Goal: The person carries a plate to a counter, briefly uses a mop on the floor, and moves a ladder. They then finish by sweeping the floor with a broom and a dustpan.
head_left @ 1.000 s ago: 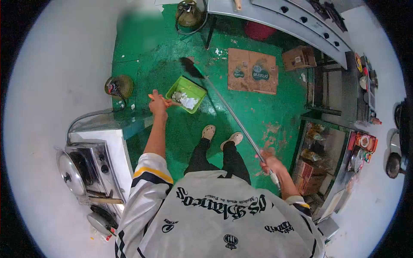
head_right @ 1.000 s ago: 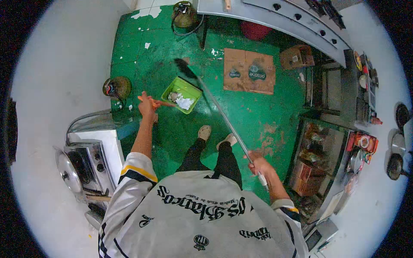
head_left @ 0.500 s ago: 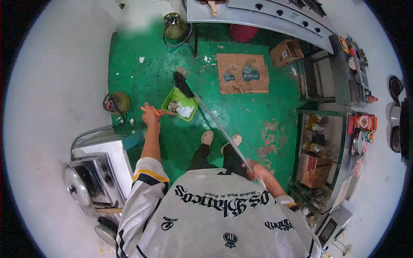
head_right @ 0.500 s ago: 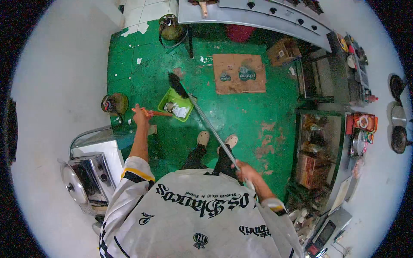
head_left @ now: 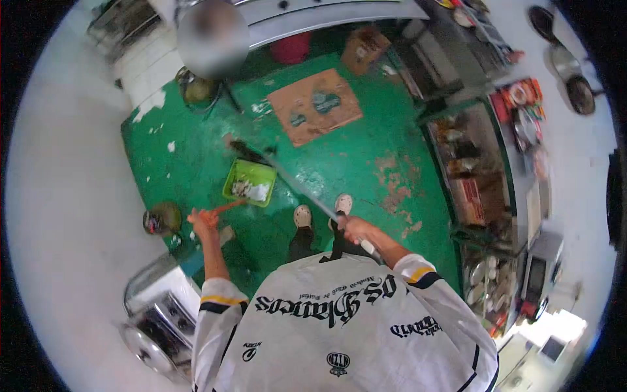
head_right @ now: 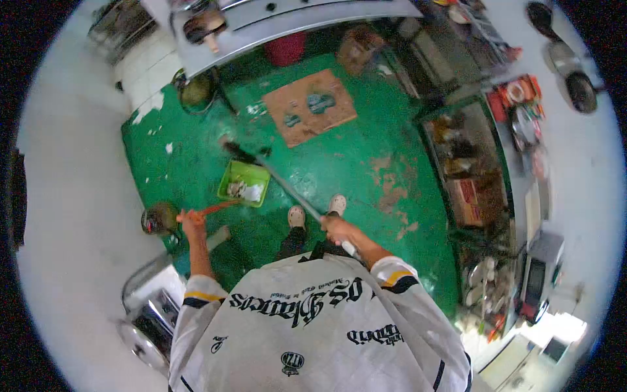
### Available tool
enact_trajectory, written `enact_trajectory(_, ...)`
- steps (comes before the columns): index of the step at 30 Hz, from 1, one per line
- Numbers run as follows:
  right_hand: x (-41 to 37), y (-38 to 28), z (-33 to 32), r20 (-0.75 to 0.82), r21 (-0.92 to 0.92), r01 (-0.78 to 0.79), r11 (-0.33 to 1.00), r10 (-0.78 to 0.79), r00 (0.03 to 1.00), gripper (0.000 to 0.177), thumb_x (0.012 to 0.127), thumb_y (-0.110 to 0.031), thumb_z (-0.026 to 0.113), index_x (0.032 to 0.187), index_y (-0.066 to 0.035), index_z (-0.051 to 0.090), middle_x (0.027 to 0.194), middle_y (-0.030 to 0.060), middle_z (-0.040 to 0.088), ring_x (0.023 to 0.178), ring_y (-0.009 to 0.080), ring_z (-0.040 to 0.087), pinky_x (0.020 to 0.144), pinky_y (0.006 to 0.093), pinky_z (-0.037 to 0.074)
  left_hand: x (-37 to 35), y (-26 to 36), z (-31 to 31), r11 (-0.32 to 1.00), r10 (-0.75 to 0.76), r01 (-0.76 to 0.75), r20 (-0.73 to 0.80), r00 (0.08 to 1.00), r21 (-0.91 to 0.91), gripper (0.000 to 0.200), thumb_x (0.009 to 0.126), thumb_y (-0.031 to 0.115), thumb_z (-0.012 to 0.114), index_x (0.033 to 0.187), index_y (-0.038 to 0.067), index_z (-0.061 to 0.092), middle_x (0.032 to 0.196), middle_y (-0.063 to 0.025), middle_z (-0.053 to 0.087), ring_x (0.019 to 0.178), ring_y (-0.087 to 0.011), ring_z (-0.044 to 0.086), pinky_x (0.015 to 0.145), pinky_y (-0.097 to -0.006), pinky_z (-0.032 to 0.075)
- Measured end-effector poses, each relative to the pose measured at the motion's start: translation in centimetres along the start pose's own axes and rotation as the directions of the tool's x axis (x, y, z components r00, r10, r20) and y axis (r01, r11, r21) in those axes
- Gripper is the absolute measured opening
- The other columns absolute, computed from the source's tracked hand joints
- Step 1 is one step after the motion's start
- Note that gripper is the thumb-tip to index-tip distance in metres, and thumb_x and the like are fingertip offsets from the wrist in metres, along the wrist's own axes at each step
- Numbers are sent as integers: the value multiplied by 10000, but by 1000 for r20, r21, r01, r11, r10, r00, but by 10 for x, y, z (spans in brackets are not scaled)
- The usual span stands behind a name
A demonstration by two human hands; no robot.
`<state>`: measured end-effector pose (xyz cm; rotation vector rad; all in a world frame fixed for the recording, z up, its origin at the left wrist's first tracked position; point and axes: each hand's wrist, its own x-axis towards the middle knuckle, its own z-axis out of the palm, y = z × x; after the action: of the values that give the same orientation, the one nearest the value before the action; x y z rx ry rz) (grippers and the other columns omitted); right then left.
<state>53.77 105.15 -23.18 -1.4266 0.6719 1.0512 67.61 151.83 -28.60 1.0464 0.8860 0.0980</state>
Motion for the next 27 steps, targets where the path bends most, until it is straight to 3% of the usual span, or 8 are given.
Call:
enact_trajectory(4,-88,31,1,-143,-151,-35,988,13,990,466,935,-448,376,1004,-30,569,662,99,557,553,205,550,512,365,455,-22,-17,-63,972,-60,94,161,985,-216,250,887,338,512,916,105,425,742,-41,488,601,-171,514,456,-262,445)
enact_trajectory(6,-116,43,-10,-259,-257,28,966,-96,961,470,940,-421,368,1053,-10,565,744,155,604,698,286,593,651,404,473,-58,-20,-80,986,12,-18,-33,999,-165,191,878,289,505,839,136,397,749,-32,476,570,-157,478,451,-244,440)
enact_trajectory(8,-143,47,-17,-343,-412,67,909,-223,912,466,943,-398,365,1085,3,556,812,207,623,808,355,598,746,431,461,-76,-32,-127,970,66,-16,199,978,-243,132,856,223,500,845,134,404,759,-37,472,572,-162,467,487,-274,471)
enact_trajectory(13,-149,72,-38,-670,-419,-120,900,-218,709,400,939,-351,373,980,9,544,772,285,582,771,466,562,690,513,443,-95,-79,-117,940,-167,118,-131,977,-321,168,827,247,479,823,84,440,747,-58,483,572,-175,481,496,-286,494)
enact_trajectory(14,-144,77,-44,-701,-426,-134,895,-233,674,392,939,-346,374,954,9,540,758,289,577,758,476,557,673,529,438,-79,-91,-134,941,-122,143,89,989,-308,227,826,284,465,829,58,456,778,-78,509,601,-188,512,509,-293,495)
enact_trajectory(25,15,-2,-317,-710,-551,-41,833,-443,548,249,814,-158,449,792,52,581,850,260,591,739,405,594,645,497,477,-154,-15,56,989,-142,142,5,990,28,347,854,362,429,971,46,511,868,-102,573,666,-196,568,498,-264,469)
enact_trajectory(26,50,-10,-358,-559,-784,-122,608,-609,563,248,778,-157,478,819,54,600,774,251,599,728,388,611,649,472,496,-164,-15,72,986,-158,157,8,987,47,354,856,369,424,977,48,514,894,-107,580,668,-202,571,498,-267,468)
enact_trajectory(27,75,-22,-387,-636,-612,-20,791,-476,608,261,770,-161,481,847,55,605,779,246,605,737,382,616,664,466,501,-180,-16,91,986,-149,148,-3,989,77,353,854,368,434,984,49,515,916,-113,581,668,-204,573,505,-267,471)
